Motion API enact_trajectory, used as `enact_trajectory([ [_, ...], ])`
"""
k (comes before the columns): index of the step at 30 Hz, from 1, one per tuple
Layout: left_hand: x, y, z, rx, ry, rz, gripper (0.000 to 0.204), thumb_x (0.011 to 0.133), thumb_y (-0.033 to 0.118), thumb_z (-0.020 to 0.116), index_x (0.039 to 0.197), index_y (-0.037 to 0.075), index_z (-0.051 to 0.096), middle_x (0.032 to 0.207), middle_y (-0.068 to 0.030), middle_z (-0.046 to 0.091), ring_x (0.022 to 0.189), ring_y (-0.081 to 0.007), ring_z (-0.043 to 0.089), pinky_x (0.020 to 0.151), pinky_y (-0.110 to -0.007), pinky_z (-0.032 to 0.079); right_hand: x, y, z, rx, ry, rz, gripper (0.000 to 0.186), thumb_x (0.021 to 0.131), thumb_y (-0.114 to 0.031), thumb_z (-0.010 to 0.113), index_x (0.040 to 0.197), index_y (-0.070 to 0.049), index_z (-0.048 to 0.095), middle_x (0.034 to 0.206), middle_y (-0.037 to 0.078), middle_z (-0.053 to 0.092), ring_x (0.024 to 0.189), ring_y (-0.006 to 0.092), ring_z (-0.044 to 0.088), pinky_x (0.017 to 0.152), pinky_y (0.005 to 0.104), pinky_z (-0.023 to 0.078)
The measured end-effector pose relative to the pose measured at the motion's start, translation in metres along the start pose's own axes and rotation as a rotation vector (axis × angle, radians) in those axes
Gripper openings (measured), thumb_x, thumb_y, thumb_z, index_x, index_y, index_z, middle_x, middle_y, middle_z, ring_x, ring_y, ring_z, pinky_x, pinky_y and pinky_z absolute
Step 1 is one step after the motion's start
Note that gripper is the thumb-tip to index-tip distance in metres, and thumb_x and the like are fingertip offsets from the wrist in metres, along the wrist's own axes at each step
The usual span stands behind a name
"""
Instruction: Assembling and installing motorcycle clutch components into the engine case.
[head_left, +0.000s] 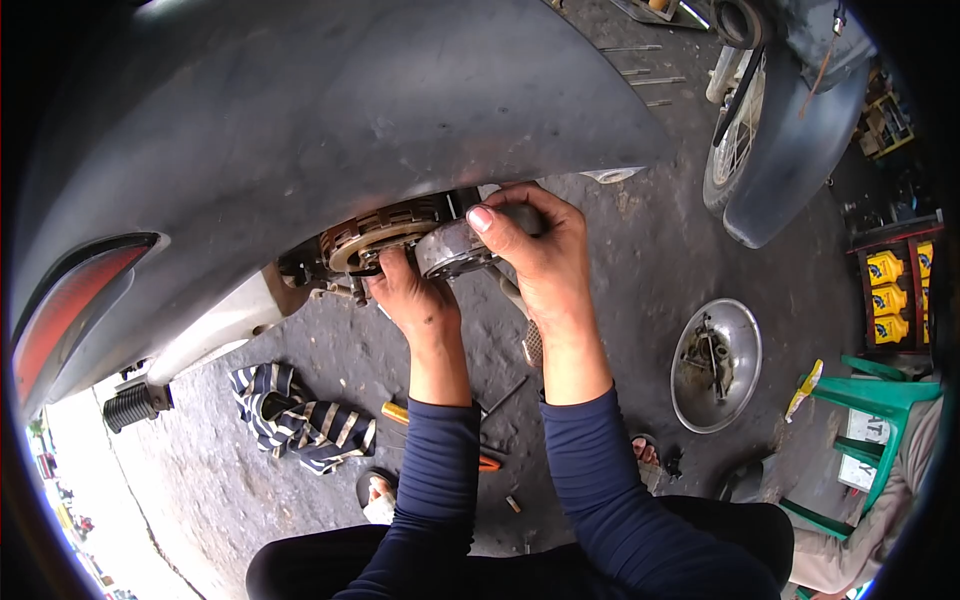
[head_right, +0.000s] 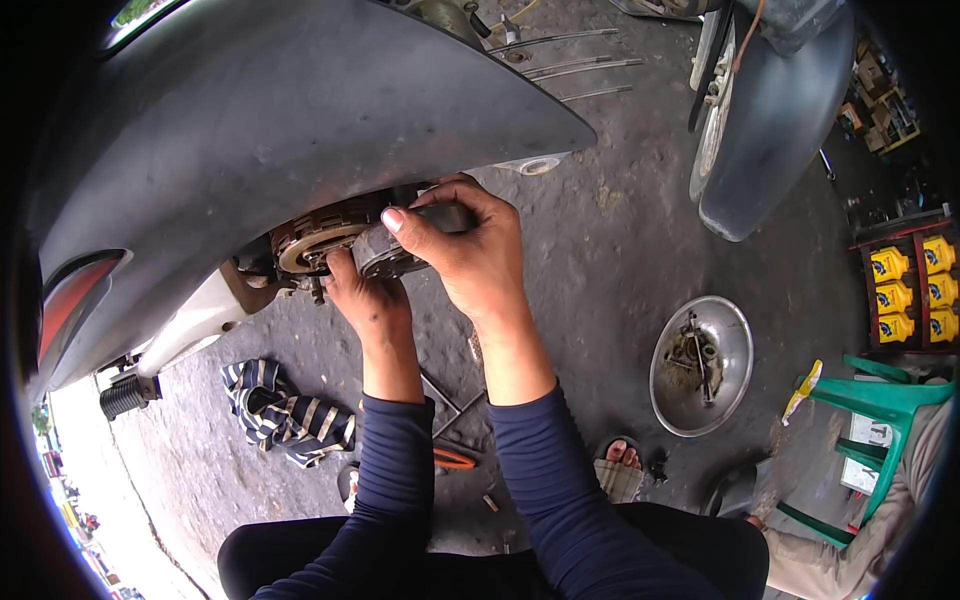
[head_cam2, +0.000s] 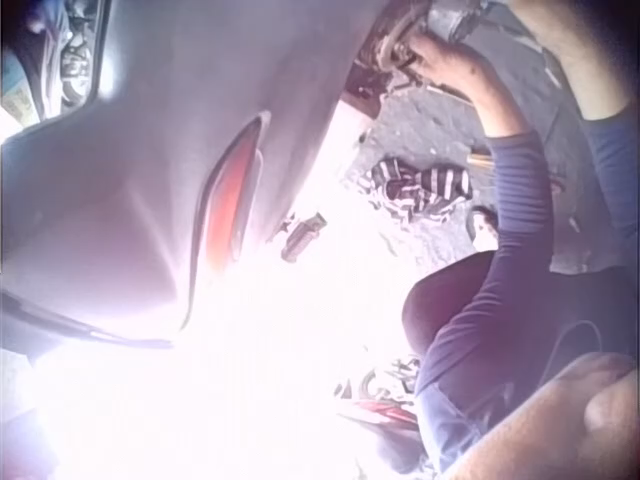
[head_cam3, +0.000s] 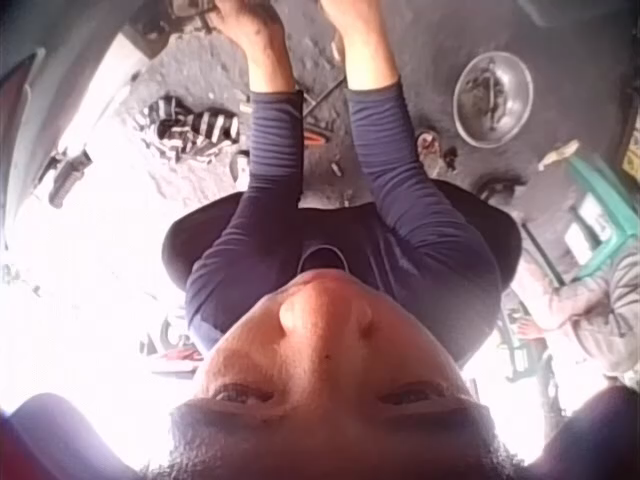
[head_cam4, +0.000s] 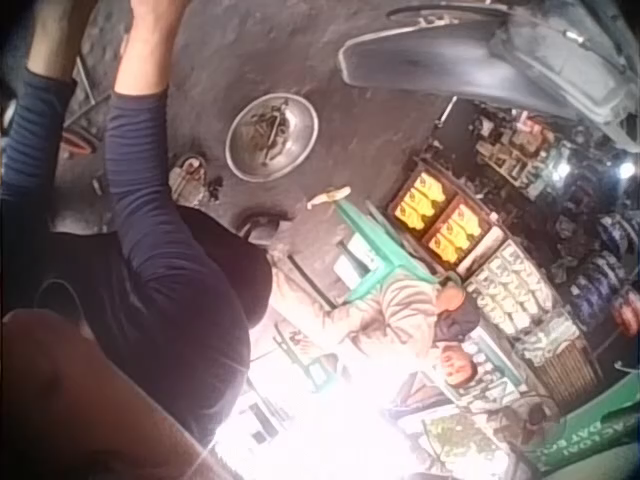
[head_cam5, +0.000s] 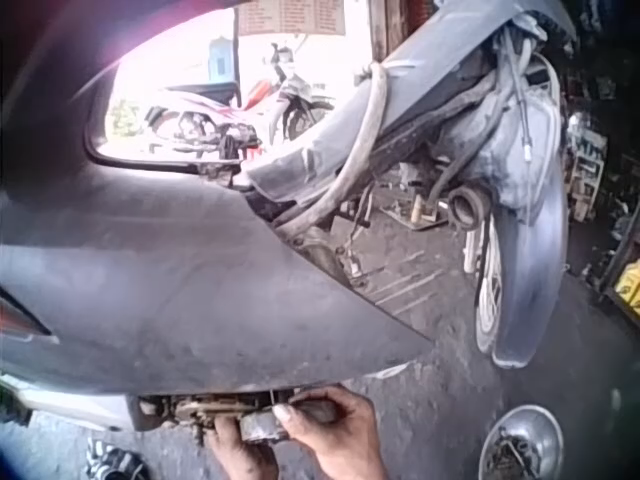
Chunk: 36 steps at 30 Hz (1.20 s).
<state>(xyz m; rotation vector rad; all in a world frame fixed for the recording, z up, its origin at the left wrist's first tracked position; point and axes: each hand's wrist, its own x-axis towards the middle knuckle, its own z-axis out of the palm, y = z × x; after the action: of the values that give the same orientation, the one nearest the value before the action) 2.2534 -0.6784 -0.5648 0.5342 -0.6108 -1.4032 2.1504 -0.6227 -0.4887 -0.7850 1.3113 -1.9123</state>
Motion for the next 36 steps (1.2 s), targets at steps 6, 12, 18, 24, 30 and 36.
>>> enact_trajectory([
  [6,0.0,-0.002,0.001,0.016,0.01,-0.01,0.04,0.096,0.022,0.058,0.13,0.002,0.052,0.122,-0.0108,0.061,0.109,-0.0245,0.061,0.097,-0.04,0.049,0.001,-0.001,-0.001,0.022,-0.01,0.012,0.028,0.074,-0.018,0.087,0.079,0.0,0.067,0.08,0.001,0.065,0.078,0.0088,0.059,0.073,0.024,0.048],
  [12,0.002,0.0,-0.007,-0.028,-0.041,-0.049,0.04,0.096,0.02,0.06,0.131,0.003,0.052,0.124,-0.0105,0.061,0.112,-0.0243,0.06,0.1,-0.039,0.047,0.003,0.003,-0.002,-0.009,-0.017,-0.011,0.028,0.074,-0.02,0.087,0.078,-0.001,0.067,0.077,0.001,0.065,0.075,0.0081,0.059,0.071,0.0237,0.047],
  [18,-0.003,-0.001,-0.025,-0.039,-0.175,0.01,0.05,0.096,0.026,0.065,0.135,0.002,0.047,0.129,-0.0119,0.059,0.118,-0.0259,0.057,0.105,-0.043,0.043,0.002,0.005,-0.002,0.003,-0.01,0.003,0.028,0.074,-0.02,0.087,0.077,-0.001,0.067,0.074,0.001,0.065,0.072,0.0076,0.058,0.067,0.0237,0.047],
  [24,-0.005,-0.006,-0.028,-0.014,-0.148,0.04,0.049,0.097,0.029,0.064,0.133,0.0,0.048,0.127,-0.0139,0.06,0.115,-0.0271,0.06,0.102,-0.043,0.046,0.002,0.004,-0.001,-0.052,-0.014,-0.064,0.028,0.074,-0.02,0.087,0.078,-0.001,0.067,0.073,0.002,0.066,0.072,0.007,0.059,0.065,0.0232,0.047],
  [30,-0.006,-0.004,-0.027,-0.04,-0.121,-0.01,0.048,0.096,0.029,0.064,0.132,0.0,0.049,0.126,-0.0134,0.061,0.115,-0.027,0.06,0.102,-0.045,0.047,0.002,0.001,-0.005,0.092,-0.041,0.025,0.024,0.076,-0.017,0.085,0.08,-0.002,0.068,0.075,0.0,0.066,0.072,0.0066,0.058,0.067,0.0227,0.047],
  [36,-0.008,-0.001,-0.022,-0.066,-0.116,-0.007,0.048,0.097,0.028,0.063,0.132,0.0,0.049,0.126,-0.0133,0.061,0.115,-0.0274,0.06,0.102,-0.046,0.047,0.003,0.006,-0.005,0.189,-0.027,0.022,0.022,0.077,-0.016,0.085,0.08,-0.002,0.068,0.076,0.0,0.065,0.072,0.0061,0.058,0.068,0.0226,0.047],
])
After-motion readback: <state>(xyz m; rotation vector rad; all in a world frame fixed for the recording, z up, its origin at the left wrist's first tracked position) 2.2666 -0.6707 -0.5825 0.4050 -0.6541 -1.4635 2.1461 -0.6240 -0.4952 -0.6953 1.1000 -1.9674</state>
